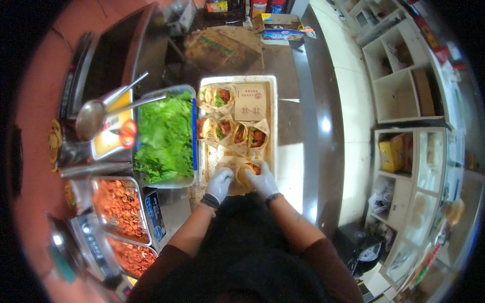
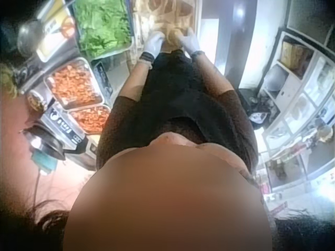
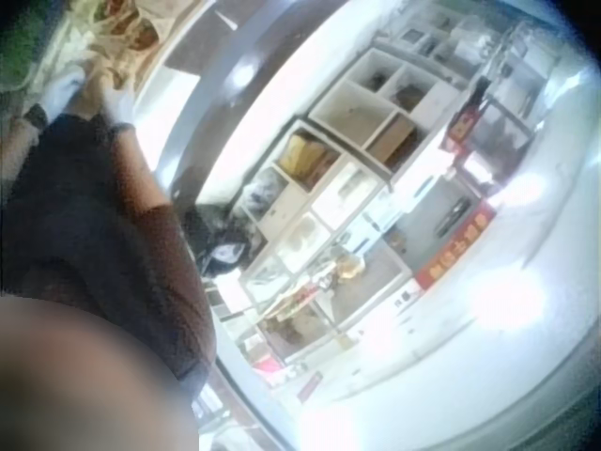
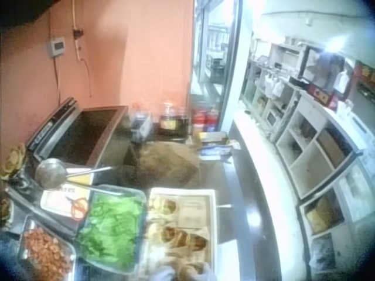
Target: The person assembles multiple tacos by hand in a commercial kitchen setting. They place lettuce and shredded meat into taco shells, add sauce, and arrange the finished items in a cardboard tray. The process is repeated for several units.
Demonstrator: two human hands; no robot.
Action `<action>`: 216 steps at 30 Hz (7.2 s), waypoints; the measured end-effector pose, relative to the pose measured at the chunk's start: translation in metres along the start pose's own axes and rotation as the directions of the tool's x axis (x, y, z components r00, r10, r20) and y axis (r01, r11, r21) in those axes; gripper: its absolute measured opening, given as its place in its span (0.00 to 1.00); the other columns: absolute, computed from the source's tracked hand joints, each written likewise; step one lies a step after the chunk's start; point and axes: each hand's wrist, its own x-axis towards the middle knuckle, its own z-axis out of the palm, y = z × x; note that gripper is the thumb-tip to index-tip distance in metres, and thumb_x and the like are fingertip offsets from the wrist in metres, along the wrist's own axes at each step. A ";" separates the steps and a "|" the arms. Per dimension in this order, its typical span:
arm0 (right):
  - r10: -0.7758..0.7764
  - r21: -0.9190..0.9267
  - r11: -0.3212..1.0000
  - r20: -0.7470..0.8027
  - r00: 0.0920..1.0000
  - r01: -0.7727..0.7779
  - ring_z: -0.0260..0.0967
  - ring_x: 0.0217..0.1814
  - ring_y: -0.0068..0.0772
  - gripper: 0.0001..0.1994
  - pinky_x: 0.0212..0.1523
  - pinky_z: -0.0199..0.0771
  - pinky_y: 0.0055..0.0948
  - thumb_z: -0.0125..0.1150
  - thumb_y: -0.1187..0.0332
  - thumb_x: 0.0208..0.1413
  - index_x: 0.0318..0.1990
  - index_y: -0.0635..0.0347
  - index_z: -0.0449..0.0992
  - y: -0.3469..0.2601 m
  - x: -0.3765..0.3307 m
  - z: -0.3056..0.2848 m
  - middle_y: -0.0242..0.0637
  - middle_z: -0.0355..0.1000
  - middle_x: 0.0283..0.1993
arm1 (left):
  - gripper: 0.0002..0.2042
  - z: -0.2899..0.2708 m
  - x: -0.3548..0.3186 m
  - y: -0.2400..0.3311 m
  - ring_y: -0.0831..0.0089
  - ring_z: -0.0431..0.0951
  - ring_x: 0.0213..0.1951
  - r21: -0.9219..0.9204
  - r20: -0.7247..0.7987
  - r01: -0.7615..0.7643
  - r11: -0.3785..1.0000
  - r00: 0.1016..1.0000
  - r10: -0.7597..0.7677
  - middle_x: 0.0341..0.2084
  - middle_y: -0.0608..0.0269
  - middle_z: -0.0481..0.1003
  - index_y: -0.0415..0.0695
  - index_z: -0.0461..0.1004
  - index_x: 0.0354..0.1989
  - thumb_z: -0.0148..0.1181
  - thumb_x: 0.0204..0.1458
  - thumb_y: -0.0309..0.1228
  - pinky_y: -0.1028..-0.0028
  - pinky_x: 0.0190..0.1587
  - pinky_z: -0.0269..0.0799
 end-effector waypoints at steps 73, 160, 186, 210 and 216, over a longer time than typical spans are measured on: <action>-0.044 -0.656 0.747 0.113 0.993 0.108 0.77 0.50 0.52 0.15 0.50 0.77 0.46 0.60 0.55 0.57 0.43 0.53 0.82 -0.031 0.040 0.063 0.48 0.79 0.44 | 0.37 -0.019 0.015 -0.041 0.64 0.80 0.48 -0.315 -0.161 0.434 0.844 0.852 -0.498 0.47 0.50 0.79 0.35 0.66 0.60 0.76 0.46 0.41 0.67 0.53 0.75; -0.041 0.429 0.319 0.897 -0.440 0.845 0.71 0.62 0.46 0.37 0.60 0.75 0.36 0.74 0.60 0.53 0.69 0.59 0.65 -0.116 -0.349 0.522 0.49 0.65 0.66 | 0.04 -0.300 -0.533 0.059 0.82 0.75 0.39 -0.498 -0.795 -0.280 0.821 -0.231 -0.561 0.39 0.67 0.78 0.40 0.77 0.41 0.59 0.63 0.27 0.78 0.42 0.73; -0.030 0.389 0.566 0.891 -0.453 0.727 0.79 0.36 0.46 0.08 0.37 0.78 0.37 0.63 0.72 0.58 0.44 0.61 0.78 -0.113 -0.314 0.522 0.46 0.77 0.35 | 0.13 -0.254 -0.443 0.065 0.75 0.76 0.49 -0.472 -0.721 -0.289 0.833 -0.418 -0.553 0.47 0.59 0.74 0.36 0.68 0.52 0.60 0.63 0.26 0.75 0.51 0.75; -0.317 0.797 0.173 0.602 -0.733 0.579 0.80 0.43 0.37 0.17 0.43 0.81 0.32 0.69 0.66 0.49 0.48 0.56 0.83 -0.121 -0.303 0.530 0.36 0.80 0.47 | 0.28 -0.290 -0.429 0.077 0.53 0.71 0.62 -0.201 -0.731 -0.980 -0.001 0.151 -0.666 0.63 0.48 0.69 0.46 0.63 0.70 0.48 0.67 0.50 0.51 0.63 0.70; -0.387 0.797 0.056 0.573 -0.723 0.602 0.80 0.41 0.36 0.17 0.41 0.81 0.31 0.67 0.68 0.50 0.49 0.57 0.82 -0.127 -0.299 0.542 0.35 0.81 0.45 | 0.16 -0.314 -0.417 0.089 0.63 0.78 0.53 -0.179 -0.683 -0.983 0.044 0.092 -0.725 0.49 0.55 0.78 0.48 0.75 0.55 0.56 0.65 0.44 0.62 0.53 0.79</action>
